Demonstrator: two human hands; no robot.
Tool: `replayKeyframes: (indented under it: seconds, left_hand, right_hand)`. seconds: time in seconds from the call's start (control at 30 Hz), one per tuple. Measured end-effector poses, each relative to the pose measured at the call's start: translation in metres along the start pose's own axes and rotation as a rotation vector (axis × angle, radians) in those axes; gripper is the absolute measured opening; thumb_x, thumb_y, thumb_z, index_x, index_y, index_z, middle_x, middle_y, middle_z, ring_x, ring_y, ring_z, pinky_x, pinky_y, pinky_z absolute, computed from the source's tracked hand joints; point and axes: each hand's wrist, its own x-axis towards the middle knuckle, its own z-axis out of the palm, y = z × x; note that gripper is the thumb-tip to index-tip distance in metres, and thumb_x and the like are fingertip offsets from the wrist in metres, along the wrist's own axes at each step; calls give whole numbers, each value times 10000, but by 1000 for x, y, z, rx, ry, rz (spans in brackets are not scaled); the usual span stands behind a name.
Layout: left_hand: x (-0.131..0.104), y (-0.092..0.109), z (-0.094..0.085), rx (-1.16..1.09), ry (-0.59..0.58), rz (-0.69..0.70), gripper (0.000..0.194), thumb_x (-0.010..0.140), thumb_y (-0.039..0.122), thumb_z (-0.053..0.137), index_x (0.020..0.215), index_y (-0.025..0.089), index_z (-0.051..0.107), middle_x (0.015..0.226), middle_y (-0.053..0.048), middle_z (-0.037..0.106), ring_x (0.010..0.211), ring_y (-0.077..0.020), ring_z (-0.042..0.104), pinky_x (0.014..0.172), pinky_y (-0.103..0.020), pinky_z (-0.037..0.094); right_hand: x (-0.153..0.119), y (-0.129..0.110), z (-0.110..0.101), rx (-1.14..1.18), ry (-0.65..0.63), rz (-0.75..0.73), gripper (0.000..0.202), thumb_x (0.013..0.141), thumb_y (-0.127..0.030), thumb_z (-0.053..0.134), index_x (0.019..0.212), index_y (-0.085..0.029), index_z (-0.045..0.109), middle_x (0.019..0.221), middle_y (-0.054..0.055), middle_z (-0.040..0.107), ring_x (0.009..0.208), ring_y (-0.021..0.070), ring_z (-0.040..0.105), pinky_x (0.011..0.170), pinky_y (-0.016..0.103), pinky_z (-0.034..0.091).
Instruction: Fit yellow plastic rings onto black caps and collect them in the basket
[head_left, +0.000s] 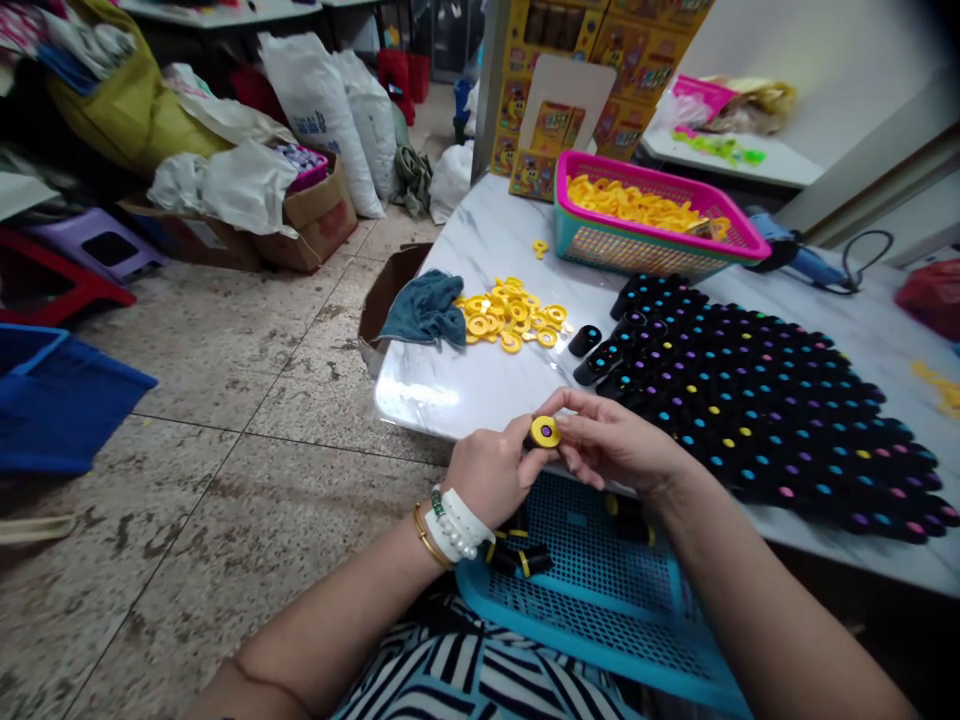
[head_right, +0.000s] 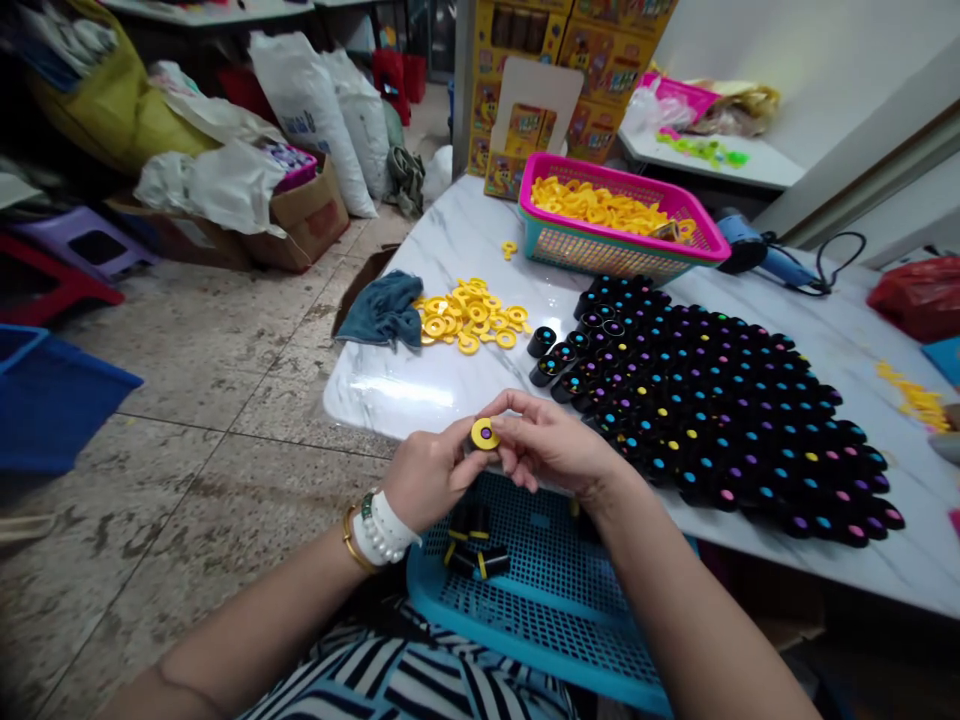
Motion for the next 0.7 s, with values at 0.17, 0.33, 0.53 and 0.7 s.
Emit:
replayKeyframes:
  seconds: [0.17, 0.33, 0.53, 0.7]
  left_hand:
    - [1, -2, 2, -26, 4, -26, 388, 899, 441, 525, 1184, 192, 610, 685, -41, 688, 628, -194, 649, 599, -298, 486]
    - [5, 2, -4, -19, -85, -41, 377, 876, 296, 515, 1232, 191, 578, 713, -36, 693, 673, -211, 665, 631, -310, 503]
    - [-26, 9, -19, -15, -275, 243, 610, 792, 228, 565, 1388, 210, 437, 695, -6, 691, 580, -188, 643, 533, -255, 479]
    - [-10, -11, -45, 167, -42, 275, 467, 884, 327, 541, 1328, 187, 504, 816, -43, 709, 689, -185, 662, 621, -283, 507]
  right_hand:
    - [1, -2, 2, -137, 68, -6, 223, 821, -341, 669, 928, -199, 535, 416, -96, 539, 277, 53, 410, 278, 113, 329]
    - [-4, -2, 19, -170, 142, -36, 273, 844, -400, 617, 993, -205, 497, 482, -72, 600, 336, 93, 534, 334, 155, 443]
    - [-49, 51, 37, -4, 115, -31, 306, 862, -477, 569, 976, -219, 451, 443, -69, 580, 260, 109, 485, 267, 140, 315]
    - [-84, 126, 21, -126, 324, 110, 435, 818, -632, 548, 955, -226, 475, 468, -67, 534, 298, 75, 433, 297, 129, 234]
